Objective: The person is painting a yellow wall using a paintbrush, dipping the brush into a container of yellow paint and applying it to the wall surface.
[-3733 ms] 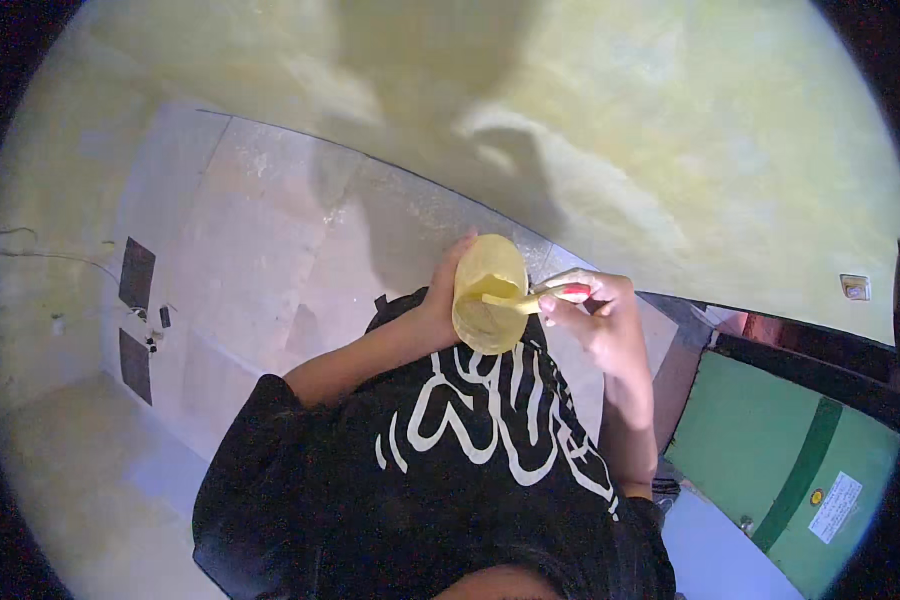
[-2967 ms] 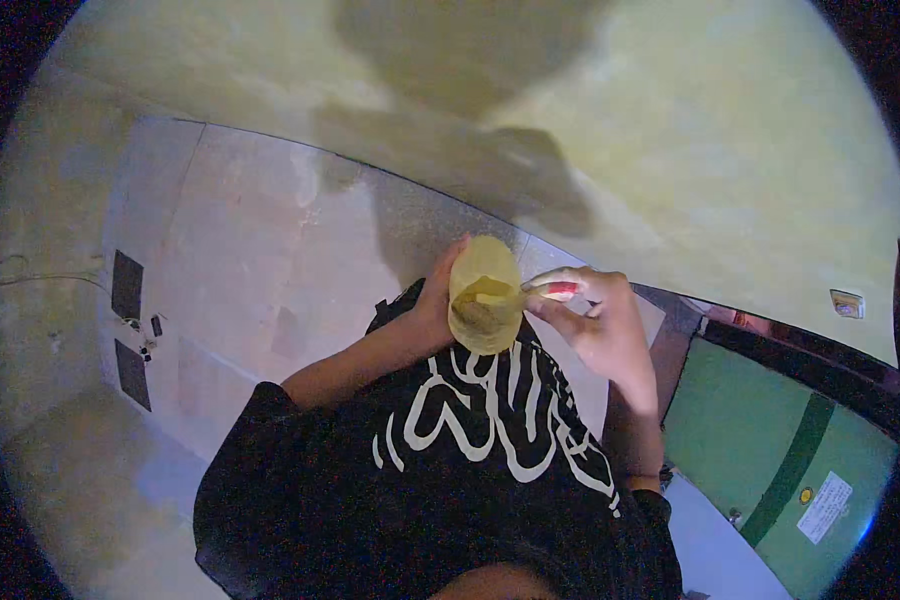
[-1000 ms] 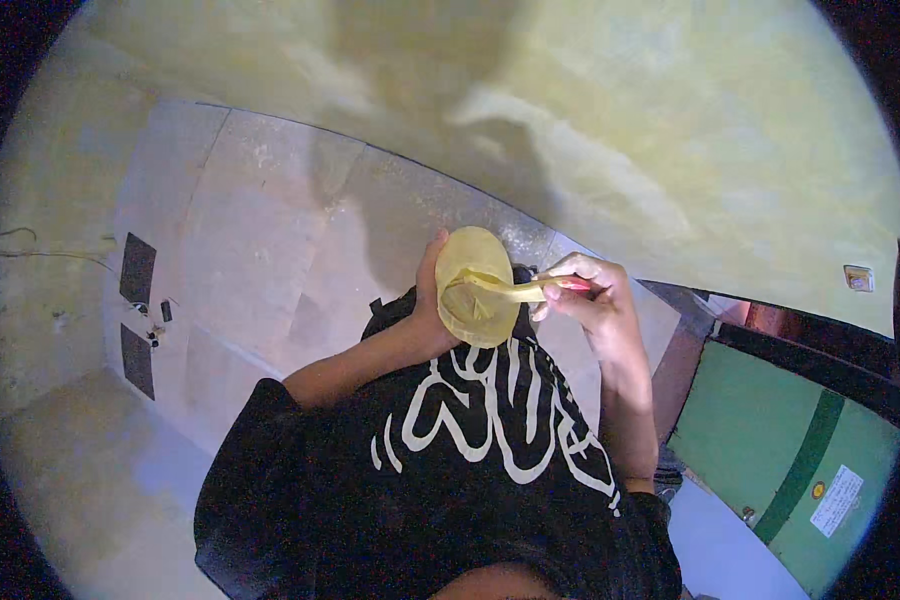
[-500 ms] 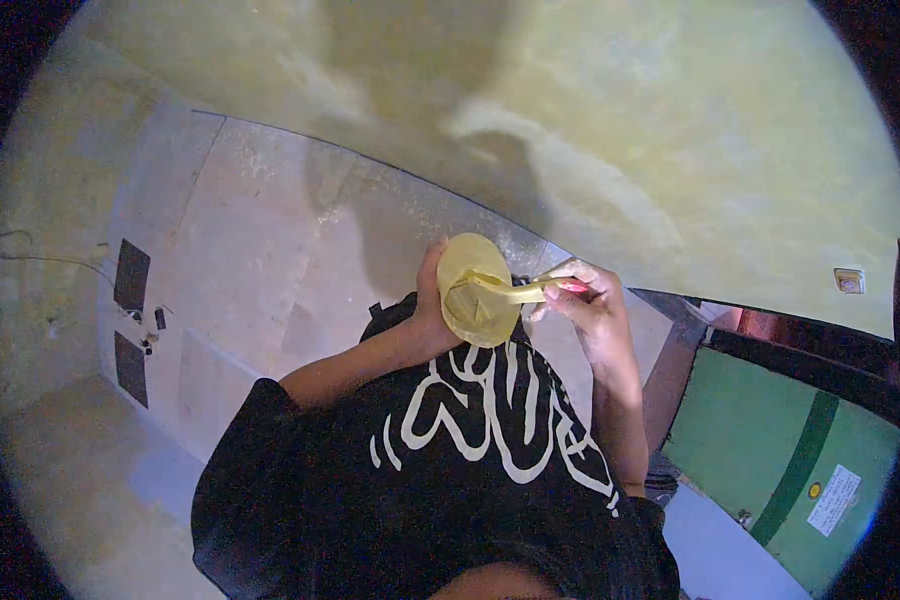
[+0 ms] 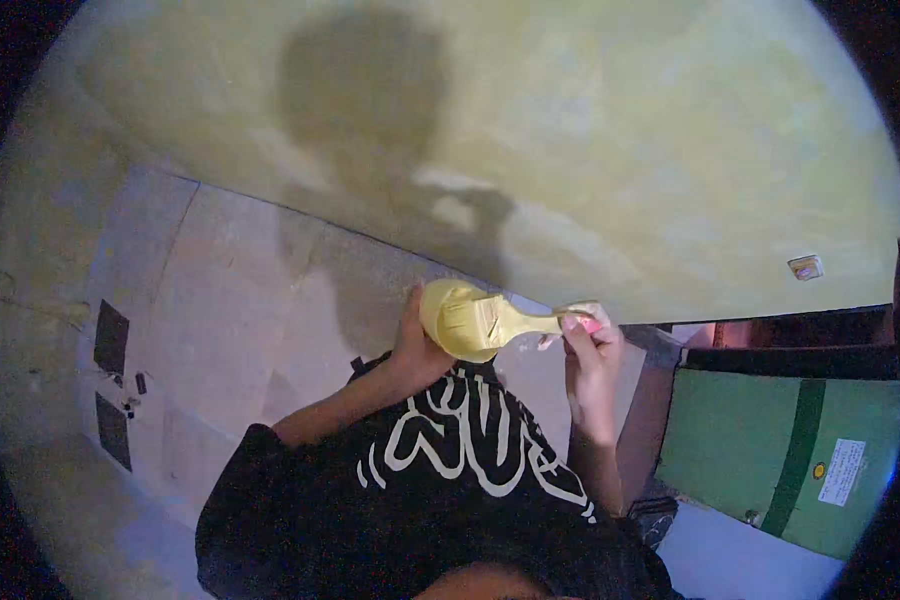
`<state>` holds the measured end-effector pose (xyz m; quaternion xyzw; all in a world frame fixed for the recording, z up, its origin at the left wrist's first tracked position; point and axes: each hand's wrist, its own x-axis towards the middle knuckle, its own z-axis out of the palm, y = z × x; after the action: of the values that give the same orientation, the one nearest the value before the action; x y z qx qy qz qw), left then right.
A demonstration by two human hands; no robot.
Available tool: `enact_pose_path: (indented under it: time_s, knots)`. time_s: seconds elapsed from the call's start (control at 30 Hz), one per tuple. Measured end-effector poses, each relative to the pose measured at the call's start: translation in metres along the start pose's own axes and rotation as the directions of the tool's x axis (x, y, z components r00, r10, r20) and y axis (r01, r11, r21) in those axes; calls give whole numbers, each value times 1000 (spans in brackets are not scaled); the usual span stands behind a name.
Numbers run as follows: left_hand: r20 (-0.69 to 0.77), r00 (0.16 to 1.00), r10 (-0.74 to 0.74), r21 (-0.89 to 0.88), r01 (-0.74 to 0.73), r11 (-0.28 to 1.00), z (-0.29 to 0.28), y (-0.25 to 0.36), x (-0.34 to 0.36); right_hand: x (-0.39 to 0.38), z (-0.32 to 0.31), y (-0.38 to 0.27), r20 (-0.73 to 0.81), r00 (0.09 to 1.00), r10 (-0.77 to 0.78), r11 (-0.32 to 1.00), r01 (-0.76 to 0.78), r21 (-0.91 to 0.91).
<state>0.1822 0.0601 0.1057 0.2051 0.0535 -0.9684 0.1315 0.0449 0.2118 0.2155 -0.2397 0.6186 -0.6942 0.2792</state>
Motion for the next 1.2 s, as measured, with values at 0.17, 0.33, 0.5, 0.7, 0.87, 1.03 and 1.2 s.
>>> enact_pose_path:
  time_s: [0.17, 0.33, 0.5, 0.7, 0.87, 1.03, 1.2]
  knots:
    - [74, 997, -1, 125, -8, 992, -23, 4, -2, -4, 15, 29, -50, 983, 175, 894, -137, 428]
    - [188, 982, 28, 254, -77, 964, -26, 11, -13, -13, -7, 51, 93, 955, 280, 763, -281, 582]
    - [219, 954, 206, 591, -298, 750, -20, 9, -22, -14, -2, 68, 84, 924, 372, 595, -307, 743]
    - [40, 996, 74, 243, -82, 967, -38, 29, -11, -5, -8, 45, 134, 940, 314, 436, -268, 859]
    - [1, 994, -113, 97, 113, 989, -42, 26, -1, 18, -46, -3, -77, 980, 183, 627, -56, 777]
    - [-55, 998, -39, -52, 36, 998, 7, -1, -10, 55, -83, -130, -267, 916, -300, 862, 380, 335]
    - [-93, 986, -142, -84, 134, 987, -3, 7, 7, 88, -112, -281, -216, 494, -842, 527, 669, -524]
